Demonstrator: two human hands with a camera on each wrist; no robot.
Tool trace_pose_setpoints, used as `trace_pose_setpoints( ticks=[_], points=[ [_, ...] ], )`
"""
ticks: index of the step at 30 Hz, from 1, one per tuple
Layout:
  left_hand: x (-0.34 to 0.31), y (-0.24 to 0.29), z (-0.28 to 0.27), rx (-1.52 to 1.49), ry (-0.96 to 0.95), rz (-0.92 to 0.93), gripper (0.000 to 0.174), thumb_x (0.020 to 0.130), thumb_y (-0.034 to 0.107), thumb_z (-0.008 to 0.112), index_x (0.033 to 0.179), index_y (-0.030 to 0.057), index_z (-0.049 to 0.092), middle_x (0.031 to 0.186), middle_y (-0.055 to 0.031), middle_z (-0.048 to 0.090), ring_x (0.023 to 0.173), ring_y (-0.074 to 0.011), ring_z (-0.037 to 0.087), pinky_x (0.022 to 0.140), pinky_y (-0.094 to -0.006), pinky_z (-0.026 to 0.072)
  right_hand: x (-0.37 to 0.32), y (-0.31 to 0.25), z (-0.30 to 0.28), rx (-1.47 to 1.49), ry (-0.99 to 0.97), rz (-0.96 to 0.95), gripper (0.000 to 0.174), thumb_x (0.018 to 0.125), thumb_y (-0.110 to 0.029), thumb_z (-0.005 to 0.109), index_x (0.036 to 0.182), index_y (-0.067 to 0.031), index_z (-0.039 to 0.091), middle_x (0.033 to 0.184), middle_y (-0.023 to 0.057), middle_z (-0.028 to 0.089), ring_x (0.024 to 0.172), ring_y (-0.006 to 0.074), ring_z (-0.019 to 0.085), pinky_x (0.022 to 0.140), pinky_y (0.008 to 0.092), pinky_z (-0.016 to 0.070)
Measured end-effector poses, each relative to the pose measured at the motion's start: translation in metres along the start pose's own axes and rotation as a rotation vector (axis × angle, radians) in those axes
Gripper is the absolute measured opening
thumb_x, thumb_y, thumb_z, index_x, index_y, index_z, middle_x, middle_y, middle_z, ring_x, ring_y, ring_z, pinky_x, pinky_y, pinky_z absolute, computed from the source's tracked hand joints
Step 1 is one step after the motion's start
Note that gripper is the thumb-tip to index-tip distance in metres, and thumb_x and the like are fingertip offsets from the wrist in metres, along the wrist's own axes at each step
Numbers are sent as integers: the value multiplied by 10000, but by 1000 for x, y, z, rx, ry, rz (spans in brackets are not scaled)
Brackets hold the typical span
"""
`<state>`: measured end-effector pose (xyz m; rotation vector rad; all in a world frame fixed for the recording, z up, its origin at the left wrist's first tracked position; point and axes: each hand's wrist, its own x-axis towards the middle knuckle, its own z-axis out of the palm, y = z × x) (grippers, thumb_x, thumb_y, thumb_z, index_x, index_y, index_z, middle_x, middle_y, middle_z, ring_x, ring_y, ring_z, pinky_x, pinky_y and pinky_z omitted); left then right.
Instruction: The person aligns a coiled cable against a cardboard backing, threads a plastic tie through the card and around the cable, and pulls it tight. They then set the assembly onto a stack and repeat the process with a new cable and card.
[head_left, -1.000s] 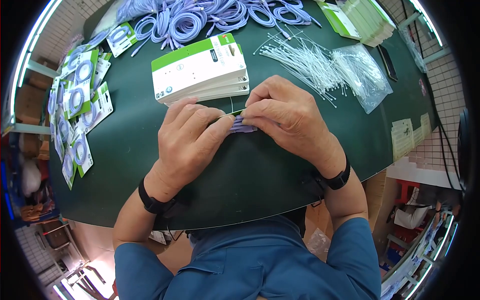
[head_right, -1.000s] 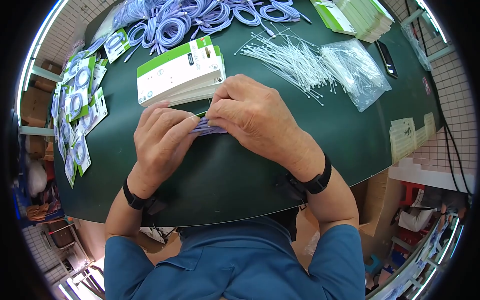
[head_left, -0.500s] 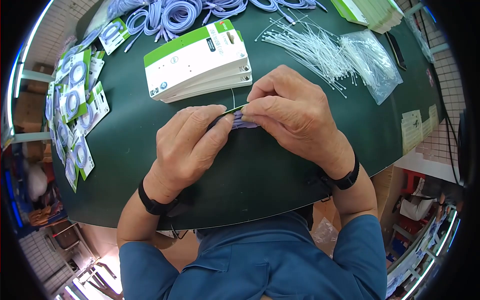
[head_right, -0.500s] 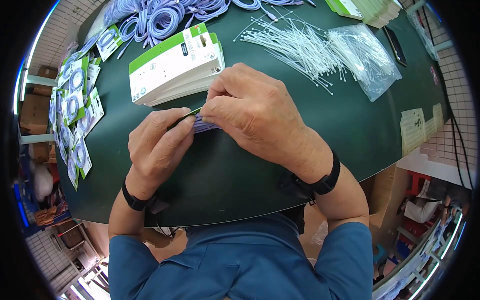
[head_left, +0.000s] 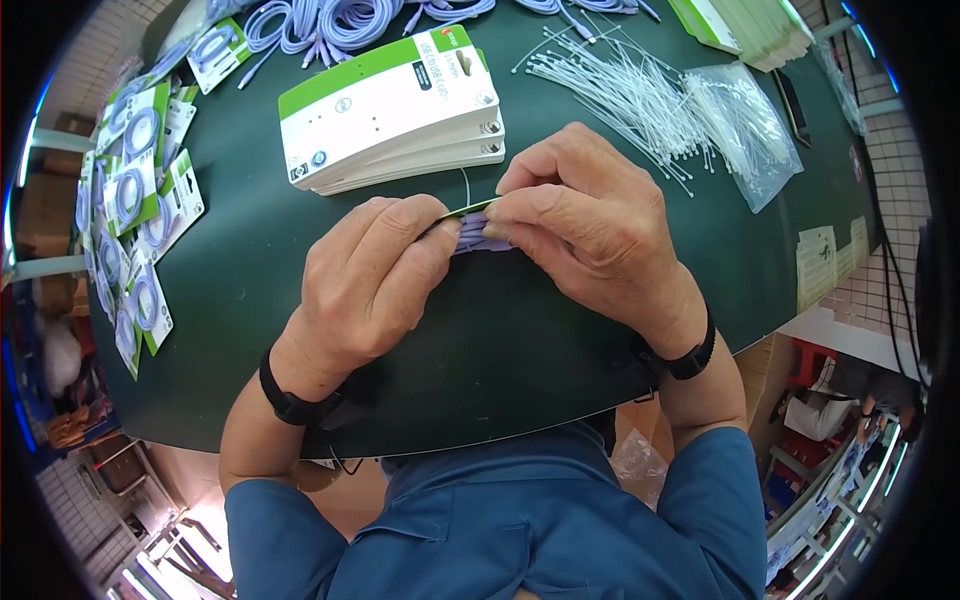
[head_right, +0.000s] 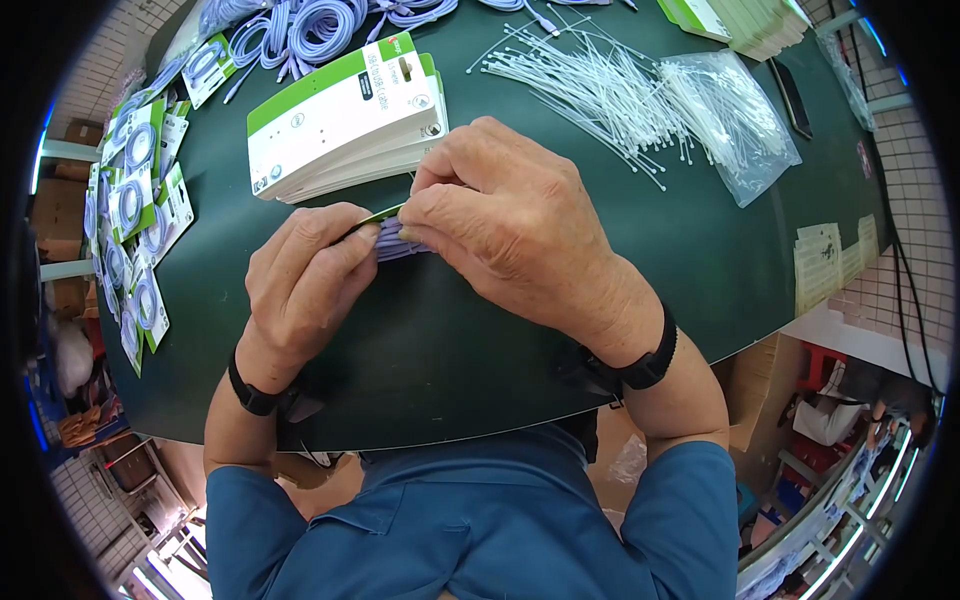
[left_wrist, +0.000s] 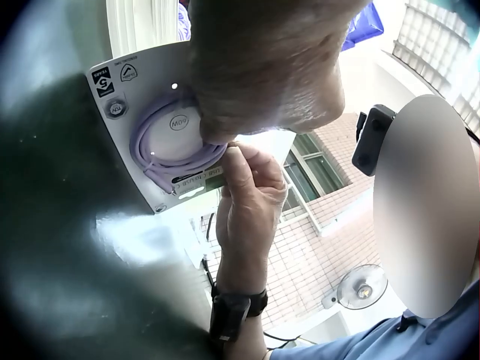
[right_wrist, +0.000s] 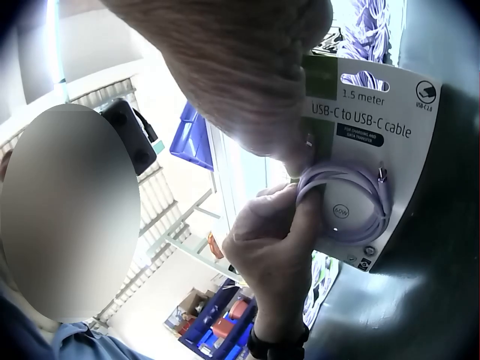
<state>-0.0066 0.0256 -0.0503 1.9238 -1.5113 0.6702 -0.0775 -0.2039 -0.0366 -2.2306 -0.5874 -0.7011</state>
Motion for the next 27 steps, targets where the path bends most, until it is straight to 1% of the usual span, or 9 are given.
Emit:
trace_pose_setpoints(
  ticks=[4, 6, 7, 10, 11, 15, 18, 22, 27],
  points=[
    [2, -6, -2, -59, 11, -33, 242, 734, -56, 799, 944, -14, 685, 952, -120, 699, 760, -272, 705, 652, -352, 584, 3, 6, -11, 45, 45, 85, 175, 812, 13, 832, 966, -41, 769, 911, 75, 709, 805, 197, 677, 683, 294, 541],
    [2, -9, -2, -94, 37, -114, 251, 725, -76, 802, 933, -2, 681, 952, -107, 705, 755, -269, 701, 650, -347, 581, 3, 13, -21, 16, 130, 198, 117, 876, -2, 793, 988, -27, 771, 911, 86, 723, 805, 179, 687, 704, 288, 547],
    [2, -10, -2, -113, 50, -154, 257, 721, -85, 803, 928, 4, 679, 952, -100, 708, 752, -267, 699, 649, -344, 580, 3, 16, -24, 9, 135, 195, 117, 876, -2, 793, 988, -27, 771, 911, 86, 723, 805, 179, 687, 704, 288, 547],
    [0, -7, -7, -140, 37, -179, 262, 718, -90, 807, 924, 8, 678, 947, -100, 709, 753, -267, 698, 648, -346, 580, 0, 30, -33, 90, 283, 497, 92, 919, -16, 753, 1007, -10, 778, 899, 96, 735, 790, 159, 682, 719, 273, 540],
    [3, -6, -6, -157, 40, -186, 265, 716, -92, 809, 923, 10, 677, 944, -100, 709, 753, -268, 698, 648, -347, 580, 0, 36, -37, 62, 293, 480, 92, 919, -16, 753, 1007, -10, 778, 899, 96, 735, 790, 159, 682, 719, 273, 540],
    [5, 9, -2, -171, 35, -97, 256, 722, -86, 804, 924, 6, 677, 942, -103, 703, 745, -262, 691, 637, -347, 573, -13, 65, -48, -263, 161, 493, 117, 882, -48, 786, 992, -9, 786, 897, 117, 749, 763, 204, 698, 725, 300, 554],
    [6, 17, -2, -195, 13, -70, 249, 725, -80, 803, 924, 1, 675, 941, -107, 699, 736, -260, 684, 626, -346, 565, -21, 81, -48, -520, 7, 587, 152, 854, -118, 809, 973, -24, 795, 917, 144, 761, 778, 273, 719, 729, 359, 566],
    [5, 16, -1, -196, 7, -59, 243, 729, -71, 802, 923, -5, 671, 936, -111, 691, 726, -259, 674, 610, -346, 554, -24, 84, -47, -636, -117, 662, 161, 846, -168, 806, 938, -37, 795, 945, 166, 761, 818, 336, 721, 765, 427, 570],
    [6, 16, -3, -196, -12, -63, 243, 728, -69, 802, 920, -6, 666, 927, -109, 683, 729, -260, 671, 608, -350, 552, -27, 97, -43, -575, -147, 704, 132, 868, -168, 783, 893, -38, 775, 941, 173, 748, 852, 364, 711, 789, 450, 564]
  ],
)
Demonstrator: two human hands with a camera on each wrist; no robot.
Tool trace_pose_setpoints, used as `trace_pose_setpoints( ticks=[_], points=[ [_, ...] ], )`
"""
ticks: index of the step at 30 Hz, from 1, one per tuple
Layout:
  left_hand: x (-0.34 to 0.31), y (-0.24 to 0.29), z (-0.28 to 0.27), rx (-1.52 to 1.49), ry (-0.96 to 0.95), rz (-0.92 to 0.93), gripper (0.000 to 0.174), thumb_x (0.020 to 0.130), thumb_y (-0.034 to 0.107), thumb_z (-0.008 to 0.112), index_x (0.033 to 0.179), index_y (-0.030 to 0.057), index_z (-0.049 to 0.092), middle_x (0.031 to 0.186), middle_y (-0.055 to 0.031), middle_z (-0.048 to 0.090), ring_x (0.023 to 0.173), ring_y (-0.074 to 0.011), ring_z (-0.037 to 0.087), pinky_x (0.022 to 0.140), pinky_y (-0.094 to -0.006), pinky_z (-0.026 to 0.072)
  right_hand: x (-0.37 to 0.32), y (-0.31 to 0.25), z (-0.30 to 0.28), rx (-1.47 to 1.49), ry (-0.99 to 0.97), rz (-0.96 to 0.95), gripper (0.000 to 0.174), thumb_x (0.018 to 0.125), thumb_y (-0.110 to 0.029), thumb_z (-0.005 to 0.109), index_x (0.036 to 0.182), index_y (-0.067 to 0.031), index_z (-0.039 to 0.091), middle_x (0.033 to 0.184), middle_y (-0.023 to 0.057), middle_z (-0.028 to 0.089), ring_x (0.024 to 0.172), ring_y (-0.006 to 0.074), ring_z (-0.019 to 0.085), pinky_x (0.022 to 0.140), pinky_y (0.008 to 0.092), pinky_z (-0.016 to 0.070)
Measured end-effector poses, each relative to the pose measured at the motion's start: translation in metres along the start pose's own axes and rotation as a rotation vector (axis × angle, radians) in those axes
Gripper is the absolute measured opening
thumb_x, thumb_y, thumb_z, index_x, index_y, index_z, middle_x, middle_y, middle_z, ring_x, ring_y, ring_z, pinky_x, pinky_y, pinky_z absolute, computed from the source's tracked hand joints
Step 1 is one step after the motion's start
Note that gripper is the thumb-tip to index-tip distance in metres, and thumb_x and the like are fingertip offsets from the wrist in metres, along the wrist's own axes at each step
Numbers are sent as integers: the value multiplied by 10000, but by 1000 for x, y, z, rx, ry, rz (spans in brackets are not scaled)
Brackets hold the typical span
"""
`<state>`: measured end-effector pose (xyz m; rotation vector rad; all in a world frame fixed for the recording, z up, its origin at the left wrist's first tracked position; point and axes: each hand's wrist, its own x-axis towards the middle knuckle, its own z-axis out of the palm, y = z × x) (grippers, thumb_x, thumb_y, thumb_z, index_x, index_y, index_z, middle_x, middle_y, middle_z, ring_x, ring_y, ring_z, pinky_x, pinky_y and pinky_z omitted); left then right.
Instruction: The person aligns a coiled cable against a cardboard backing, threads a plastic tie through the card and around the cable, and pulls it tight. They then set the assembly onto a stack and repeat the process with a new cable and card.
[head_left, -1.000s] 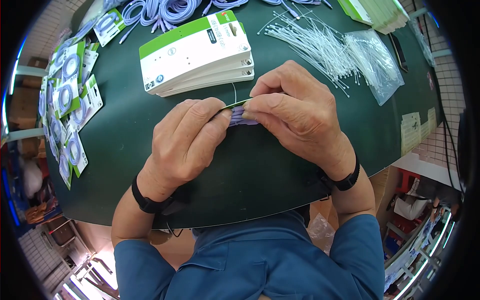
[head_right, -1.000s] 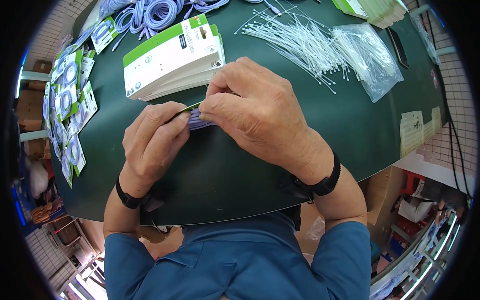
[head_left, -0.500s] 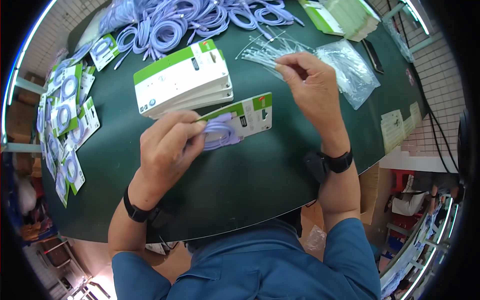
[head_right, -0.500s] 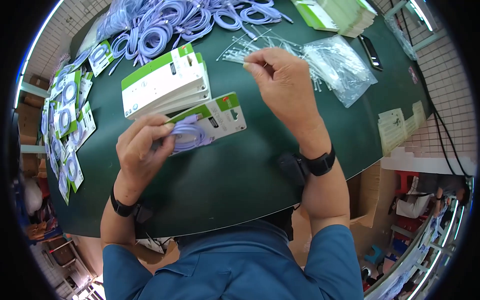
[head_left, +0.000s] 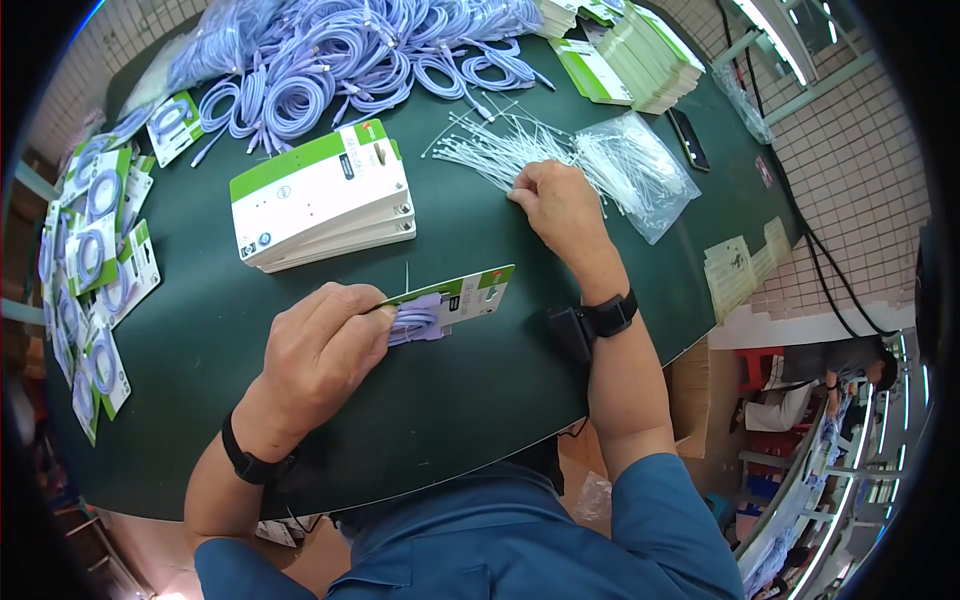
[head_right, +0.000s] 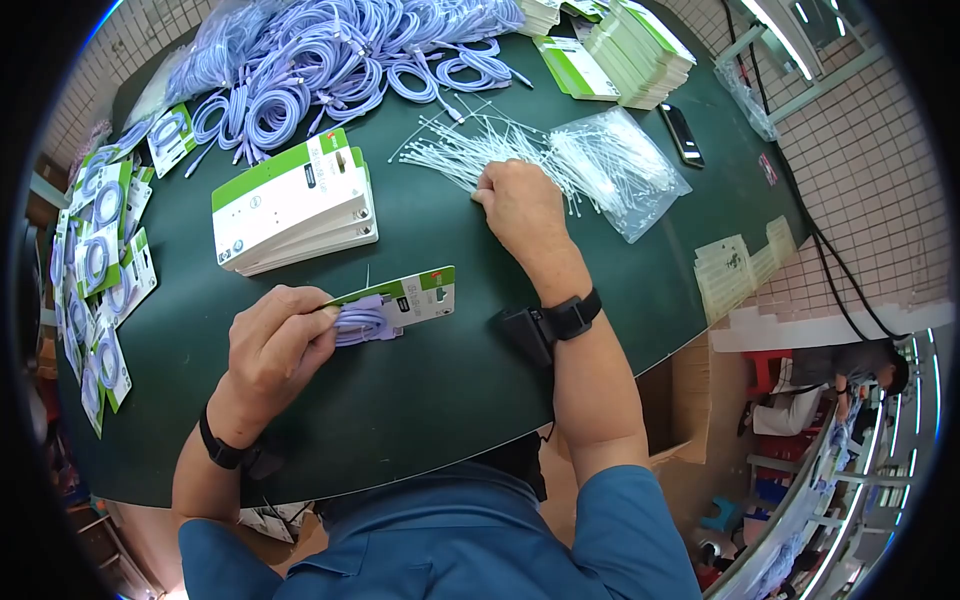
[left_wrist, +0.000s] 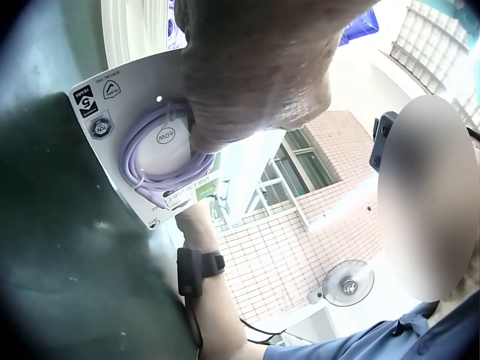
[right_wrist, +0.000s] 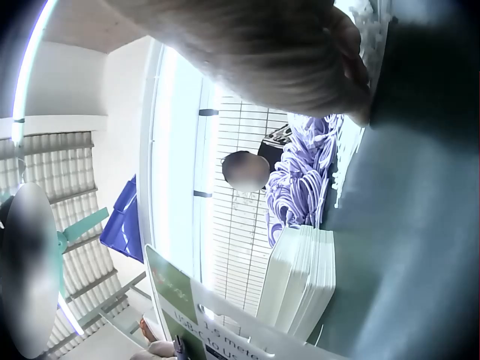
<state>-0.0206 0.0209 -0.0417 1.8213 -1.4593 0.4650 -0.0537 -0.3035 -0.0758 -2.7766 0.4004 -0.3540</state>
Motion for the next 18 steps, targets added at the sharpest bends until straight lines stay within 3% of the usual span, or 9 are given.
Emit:
trace_pose_setpoints(
  ticks=[11, 15, 18],
  points=[
    [0, -1, 2, 10, -1, 16, 256, 717, -87, 806, 912, -5, 662, 930, -110, 691, 727, -256, 674, 612, -349, 555, -6, -1, 9, -54, 91, -77, 113, 928, -110, 688, 929, 0, 659, 899, 195, 726, 895, 415, 693, 810, 507, 546],
    [2, 1, 3, 5, -4, 12, 265, 710, -98, 807, 912, -4, 663, 928, -111, 699, 730, -259, 680, 619, -348, 561, -6, -14, -7, -28, -39, 15, 114, 925, -112, 695, 971, -9, 700, 891, 191, 733, 892, 415, 698, 812, 508, 555],
    [3, 3, 4, -1, -19, 14, 268, 708, -103, 805, 912, -3, 664, 929, -112, 703, 735, -262, 685, 625, -347, 567, -6, -10, -5, -39, -28, -15, 117, 911, -105, 701, 980, -18, 737, 881, 187, 734, 889, 407, 705, 815, 505, 562]
  ],
)
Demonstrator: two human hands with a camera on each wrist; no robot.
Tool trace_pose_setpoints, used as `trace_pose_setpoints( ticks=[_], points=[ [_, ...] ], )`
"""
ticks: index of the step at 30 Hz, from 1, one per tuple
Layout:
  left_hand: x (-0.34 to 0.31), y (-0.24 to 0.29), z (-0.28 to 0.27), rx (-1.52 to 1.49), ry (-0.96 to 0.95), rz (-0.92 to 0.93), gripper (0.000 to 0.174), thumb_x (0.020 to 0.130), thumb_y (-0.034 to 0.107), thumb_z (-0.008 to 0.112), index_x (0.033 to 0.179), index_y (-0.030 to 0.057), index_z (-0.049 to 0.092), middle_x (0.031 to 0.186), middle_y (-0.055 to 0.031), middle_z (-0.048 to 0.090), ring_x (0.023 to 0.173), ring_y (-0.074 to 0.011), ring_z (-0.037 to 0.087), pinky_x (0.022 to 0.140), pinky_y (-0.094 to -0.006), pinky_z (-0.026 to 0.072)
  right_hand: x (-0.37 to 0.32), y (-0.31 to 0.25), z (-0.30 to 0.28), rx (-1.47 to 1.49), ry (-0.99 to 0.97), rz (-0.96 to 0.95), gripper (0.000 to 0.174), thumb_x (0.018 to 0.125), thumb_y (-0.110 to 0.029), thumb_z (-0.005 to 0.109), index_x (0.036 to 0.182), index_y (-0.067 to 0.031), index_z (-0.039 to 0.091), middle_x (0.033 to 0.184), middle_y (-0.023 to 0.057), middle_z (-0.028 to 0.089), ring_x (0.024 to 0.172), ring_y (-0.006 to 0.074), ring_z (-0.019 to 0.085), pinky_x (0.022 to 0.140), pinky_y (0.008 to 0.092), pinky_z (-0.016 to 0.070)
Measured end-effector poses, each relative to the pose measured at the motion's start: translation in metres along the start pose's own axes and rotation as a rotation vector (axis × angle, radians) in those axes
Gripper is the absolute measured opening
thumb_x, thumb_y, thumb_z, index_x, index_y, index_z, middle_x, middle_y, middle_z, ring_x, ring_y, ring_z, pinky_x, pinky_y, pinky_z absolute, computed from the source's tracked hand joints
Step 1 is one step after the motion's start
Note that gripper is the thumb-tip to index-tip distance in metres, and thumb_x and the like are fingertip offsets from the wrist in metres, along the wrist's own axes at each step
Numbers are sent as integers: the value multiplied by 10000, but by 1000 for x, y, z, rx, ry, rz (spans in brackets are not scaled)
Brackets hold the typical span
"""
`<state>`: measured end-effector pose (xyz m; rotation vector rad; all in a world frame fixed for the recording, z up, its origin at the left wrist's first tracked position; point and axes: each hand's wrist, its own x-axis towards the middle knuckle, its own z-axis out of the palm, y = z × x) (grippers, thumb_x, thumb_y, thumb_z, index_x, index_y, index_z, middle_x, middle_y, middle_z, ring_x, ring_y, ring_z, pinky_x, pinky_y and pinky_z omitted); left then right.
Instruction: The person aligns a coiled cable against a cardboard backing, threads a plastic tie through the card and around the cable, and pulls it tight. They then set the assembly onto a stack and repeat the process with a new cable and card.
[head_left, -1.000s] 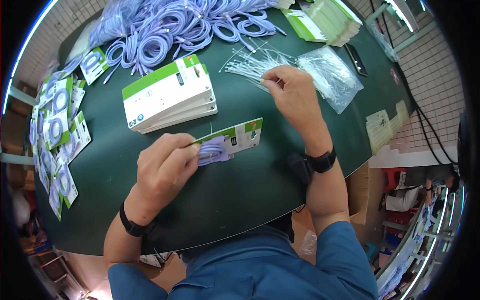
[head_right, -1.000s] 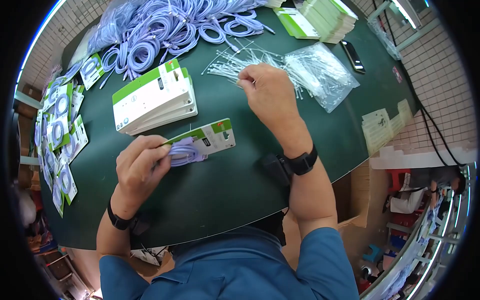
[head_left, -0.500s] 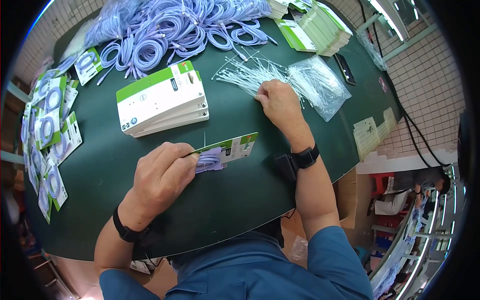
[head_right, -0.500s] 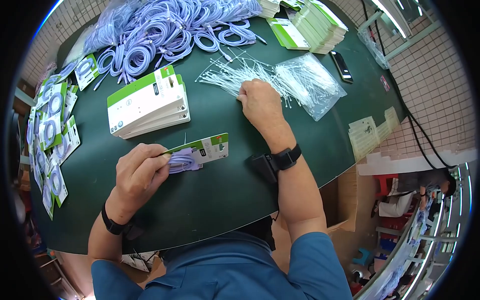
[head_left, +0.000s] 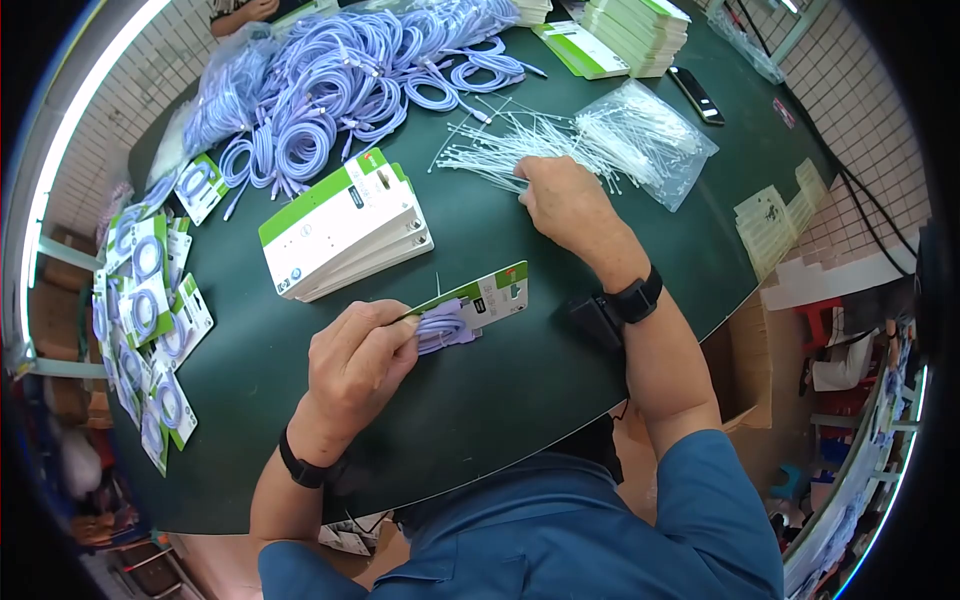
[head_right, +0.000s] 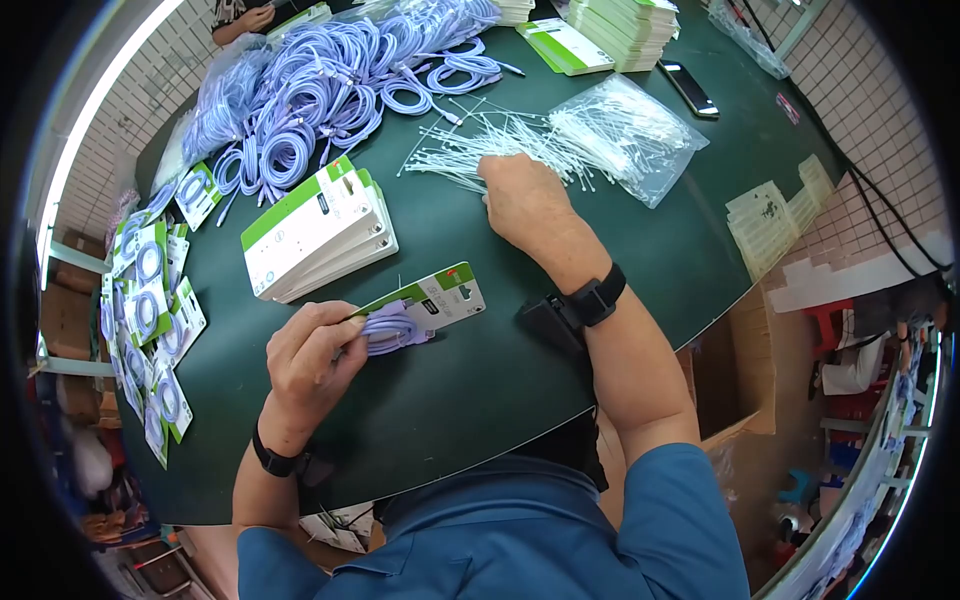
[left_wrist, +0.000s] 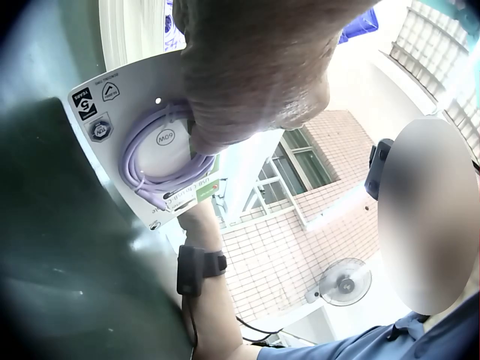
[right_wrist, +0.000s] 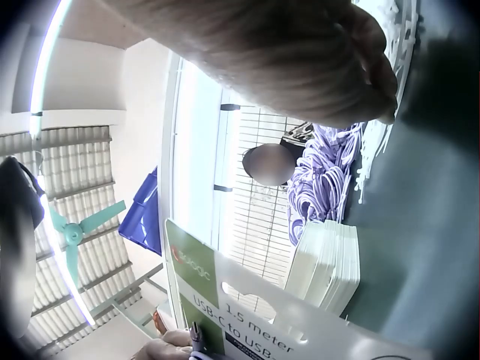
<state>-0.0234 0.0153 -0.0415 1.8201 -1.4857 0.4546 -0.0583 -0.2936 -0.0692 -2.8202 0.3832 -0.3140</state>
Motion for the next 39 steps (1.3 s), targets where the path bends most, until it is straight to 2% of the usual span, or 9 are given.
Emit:
trace_pose_setpoints(
  ticks=[6, 10, 17, 22, 25, 26, 29, 33, 39],
  points=[
    [11, 3, 3, -12, -17, 17, 261, 713, -101, 805, 912, 2, 669, 931, -113, 706, 758, -266, 701, 644, -346, 578, -3, -3, -14, 13, -49, 0, 122, 879, -83, 709, 951, -29, 792, 921, 187, 748, 903, 387, 719, 846, 489, 575],
    [18, 3, 7, -14, -38, 23, 268, 721, -113, 805, 919, 1, 664, 921, -127, 727, 751, -271, 720, 631, -340, 592, -5, 0, -14, -27, 3, 9, 90, 861, -83, 717, 872, -34, 791, 916, 190, 756, 891, 378, 728, 844, 479, 581],
    [12, 3, 10, -8, -26, 17, 262, 720, -90, 812, 918, 5, 668, 930, -111, 707, 768, -265, 707, 646, -345, 584, -1, 6, -12, -49, -5, -15, 77, 847, -89, 727, 858, -55, 795, 814, 189, 744, 842, 373, 733, 797, 457, 587],
    [6, -3, 7, -2, -16, 5, 245, 730, -69, 814, 915, 6, 670, 939, -102, 695, 762, -254, 693, 638, -347, 575, -10, -14, -32, -144, -211, 74, 84, 854, -111, 749, 886, -46, 792, 861, 181, 749, 840, 370, 730, 777, 438, 585],
    [7, -2, 5, -14, -17, -5, 235, 738, -58, 814, 911, 5, 667, 940, -102, 692, 754, -250, 686, 627, -348, 570, -14, -17, -26, -103, 82, -16, 118, 868, -145, 775, 928, -44, 789, 908, 161, 747, 820, 366, 723, 768, 424, 582],
    [7, -2, 4, -17, -25, -5, 230, 742, -52, 814, 909, 5, 666, 940, -102, 690, 750, -248, 683, 621, -349, 567, -11, -17, -23, -112, 76, -30, 118, 868, -145, 775, 928, -44, 789, 908, 161, 747, 820, 366, 723, 768, 424, 582],
    [5, -4, 4, -16, -17, -9, 221, 749, -43, 813, 905, 3, 663, 934, -102, 685, 742, -247, 677, 611, -351, 562, 0, -20, -7, 138, 142, -102, 149, 882, -179, 792, 961, -53, 786, 942, 142, 736, 829, 360, 713, 772, 425, 574],
    [4, -4, 4, -31, -20, -4, 254, 732, -73, 811, 919, 5, 658, 931, -111, 695, 734, -256, 679, 608, -346, 556, 14, -6, 28, 231, 117, -135, 118, 895, -163, 776, 927, -49, 765, 932, 144, 727, 850, 362, 703, 775, 435, 564],
    [3, -6, 4, -33, -16, 2, 255, 727, -35, 809, 928, 3, 657, 956, -107, 679, 763, -253, 675, 610, -360, 563, 21, -7, 35, 175, 146, -183, 120, 904, -143, 756, 901, -27, 725, 913, 159, 711, 865, 365, 690, 770, 452, 551]
  ],
)
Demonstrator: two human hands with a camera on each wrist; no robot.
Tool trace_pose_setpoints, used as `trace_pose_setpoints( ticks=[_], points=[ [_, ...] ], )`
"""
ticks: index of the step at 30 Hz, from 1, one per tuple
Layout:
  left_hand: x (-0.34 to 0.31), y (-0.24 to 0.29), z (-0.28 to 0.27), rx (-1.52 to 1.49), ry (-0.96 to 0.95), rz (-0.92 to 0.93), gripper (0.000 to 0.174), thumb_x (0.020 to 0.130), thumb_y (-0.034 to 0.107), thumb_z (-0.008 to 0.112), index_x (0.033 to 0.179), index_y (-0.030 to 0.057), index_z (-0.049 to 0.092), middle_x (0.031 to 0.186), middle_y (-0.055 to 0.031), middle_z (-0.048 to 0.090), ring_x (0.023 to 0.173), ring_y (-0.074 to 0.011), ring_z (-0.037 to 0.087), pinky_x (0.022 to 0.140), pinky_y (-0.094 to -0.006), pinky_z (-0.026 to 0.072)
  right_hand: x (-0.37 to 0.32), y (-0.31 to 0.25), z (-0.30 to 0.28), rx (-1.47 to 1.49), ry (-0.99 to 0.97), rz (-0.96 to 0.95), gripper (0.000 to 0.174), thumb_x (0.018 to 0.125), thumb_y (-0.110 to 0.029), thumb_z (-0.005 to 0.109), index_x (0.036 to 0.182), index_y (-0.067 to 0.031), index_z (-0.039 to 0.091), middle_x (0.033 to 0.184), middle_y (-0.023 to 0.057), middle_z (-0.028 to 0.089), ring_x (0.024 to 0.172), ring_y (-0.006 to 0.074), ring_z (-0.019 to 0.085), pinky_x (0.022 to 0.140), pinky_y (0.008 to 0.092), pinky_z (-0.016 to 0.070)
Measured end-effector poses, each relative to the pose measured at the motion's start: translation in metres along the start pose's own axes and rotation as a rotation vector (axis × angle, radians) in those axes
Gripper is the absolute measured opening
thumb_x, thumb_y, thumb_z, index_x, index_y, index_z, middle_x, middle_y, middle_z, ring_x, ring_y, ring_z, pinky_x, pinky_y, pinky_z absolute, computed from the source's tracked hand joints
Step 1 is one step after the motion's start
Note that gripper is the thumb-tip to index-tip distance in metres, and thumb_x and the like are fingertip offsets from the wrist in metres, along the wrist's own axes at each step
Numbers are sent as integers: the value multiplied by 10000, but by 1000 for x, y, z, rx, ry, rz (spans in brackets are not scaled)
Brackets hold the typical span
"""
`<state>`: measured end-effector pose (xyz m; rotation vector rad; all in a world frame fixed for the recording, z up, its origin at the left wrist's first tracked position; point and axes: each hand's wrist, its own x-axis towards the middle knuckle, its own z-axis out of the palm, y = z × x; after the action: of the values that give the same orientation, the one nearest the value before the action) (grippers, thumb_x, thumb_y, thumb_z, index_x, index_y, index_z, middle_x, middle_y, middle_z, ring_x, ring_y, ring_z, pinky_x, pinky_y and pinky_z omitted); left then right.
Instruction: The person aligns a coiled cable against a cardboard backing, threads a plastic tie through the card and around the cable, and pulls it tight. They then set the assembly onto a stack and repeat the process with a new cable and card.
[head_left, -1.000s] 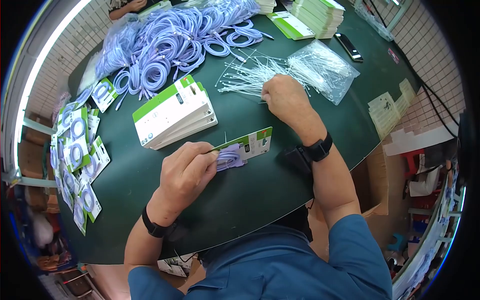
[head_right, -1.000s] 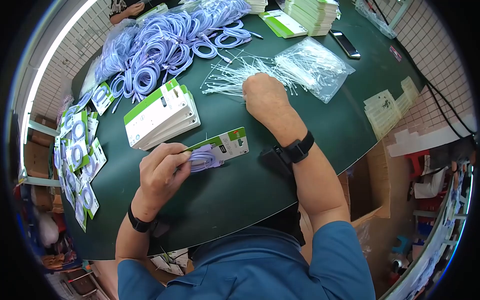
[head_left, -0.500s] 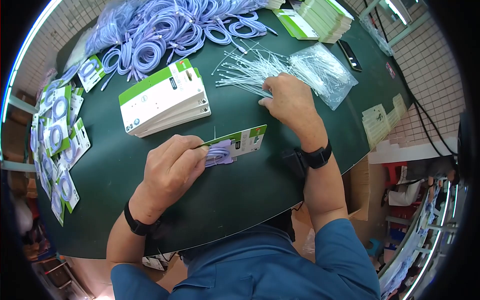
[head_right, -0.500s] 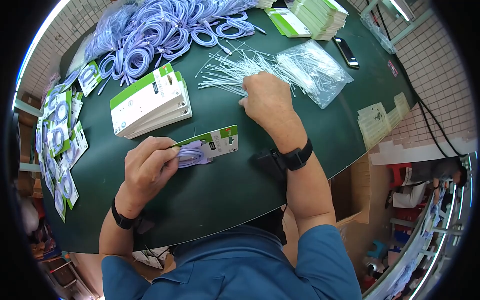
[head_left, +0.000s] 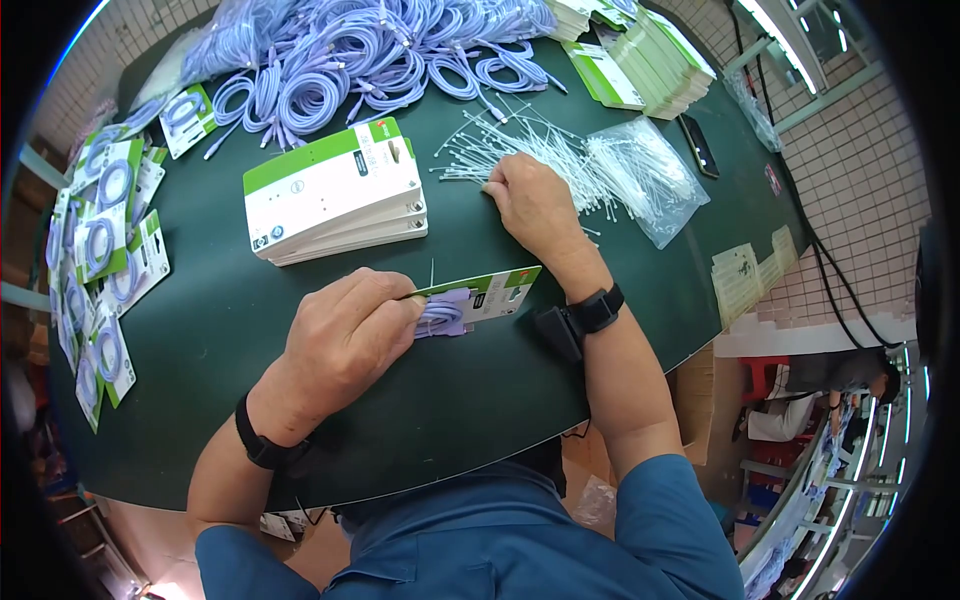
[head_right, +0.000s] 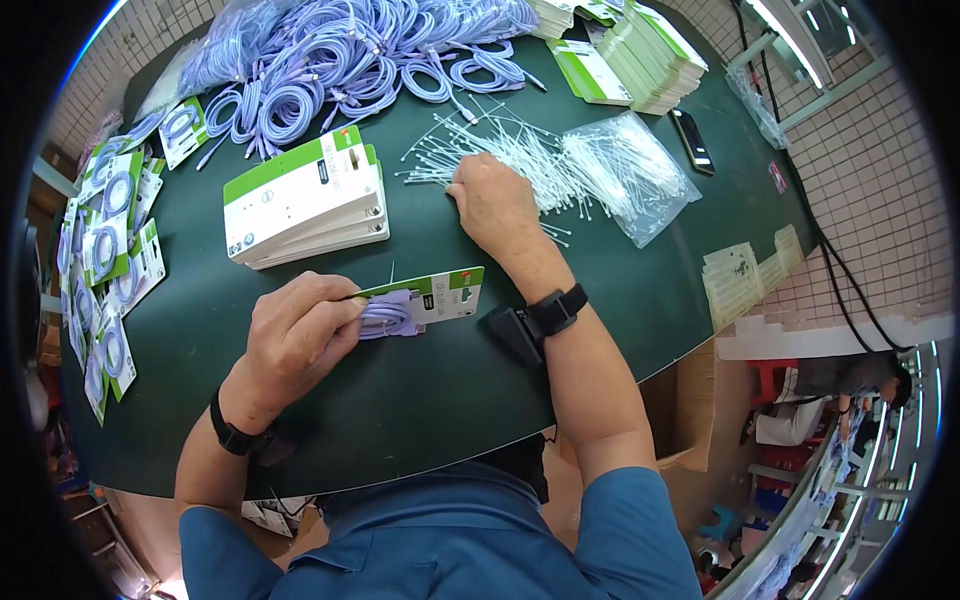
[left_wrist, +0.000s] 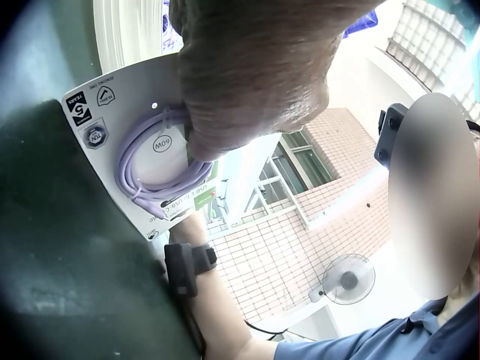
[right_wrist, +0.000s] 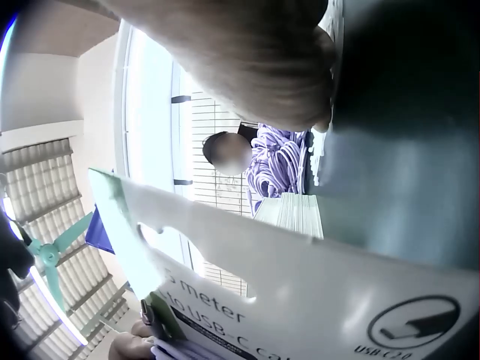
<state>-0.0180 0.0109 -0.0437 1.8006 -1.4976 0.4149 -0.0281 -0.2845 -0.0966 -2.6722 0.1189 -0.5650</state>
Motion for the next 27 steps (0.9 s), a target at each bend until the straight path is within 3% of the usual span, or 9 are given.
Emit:
trace_pose_setpoints(
  ticks=[7, 10, 15, 18, 19, 22, 27],
  points=[
    [-1, 2, -1, 2, -22, 1, 269, 713, -27, 814, 929, -1, 655, 970, -115, 683, 789, -261, 685, 635, -366, 575, -6, -3, -18, -39, 53, -37, 127, 912, -121, 738, 934, -4, 696, 877, 171, 714, 842, 372, 697, 755, 459, 548],
    [0, 1, -1, 1, -23, 4, 258, 720, -31, 817, 918, 3, 654, 965, -112, 685, 782, -257, 687, 633, -361, 576, -8, -8, -28, 58, -96, 115, 136, 897, -119, 751, 935, 9, 724, 844, 182, 735, 788, 378, 709, 734, 440, 562],
    [1, 3, 2, -22, 13, -21, 237, 736, -47, 819, 893, 11, 652, 939, -102, 690, 757, -246, 688, 619, -348, 573, -9, -8, -37, -15, -74, 94, 175, 882, -139, 757, 954, 21, 761, 824, 201, 750, 746, 375, 720, 727, 417, 575],
    [3, 4, 3, -30, 9, -25, 239, 733, -65, 816, 888, 13, 652, 924, -100, 694, 746, -247, 691, 613, -344, 573, -4, -15, -48, 8, -322, 241, 242, 873, -175, 755, 1000, 28, 788, 807, 188, 761, 736, 319, 737, 737, 384, 578],
    [3, 4, 3, -32, 14, -30, 241, 731, -73, 815, 886, 14, 652, 917, -98, 696, 740, -247, 693, 610, -343, 572, -3, -14, -50, 15, -318, 247, 242, 873, -175, 755, 1000, 28, 788, 807, 188, 761, 736, 319, 737, 737, 384, 578],
    [3, 2, 4, -43, 12, -33, 248, 722, -87, 811, 885, 14, 654, 915, -102, 701, 742, -255, 697, 614, -346, 575, -4, -5, -56, 284, -498, 250, 307, 875, -202, 749, 1052, 46, 782, 809, 154, 767, 709, 243, 723, 721, 356, 571],
    [3, 2, 4, -44, 9, -31, 257, 711, -102, 805, 889, 12, 658, 920, -108, 709, 745, -265, 703, 621, -351, 579, -6, 5, -52, 376, -399, 187, 353, 863, -188, 763, 1116, 58, 770, 793, 123, 744, 684, 200, 684, 696, 342, 559]
  ],
)
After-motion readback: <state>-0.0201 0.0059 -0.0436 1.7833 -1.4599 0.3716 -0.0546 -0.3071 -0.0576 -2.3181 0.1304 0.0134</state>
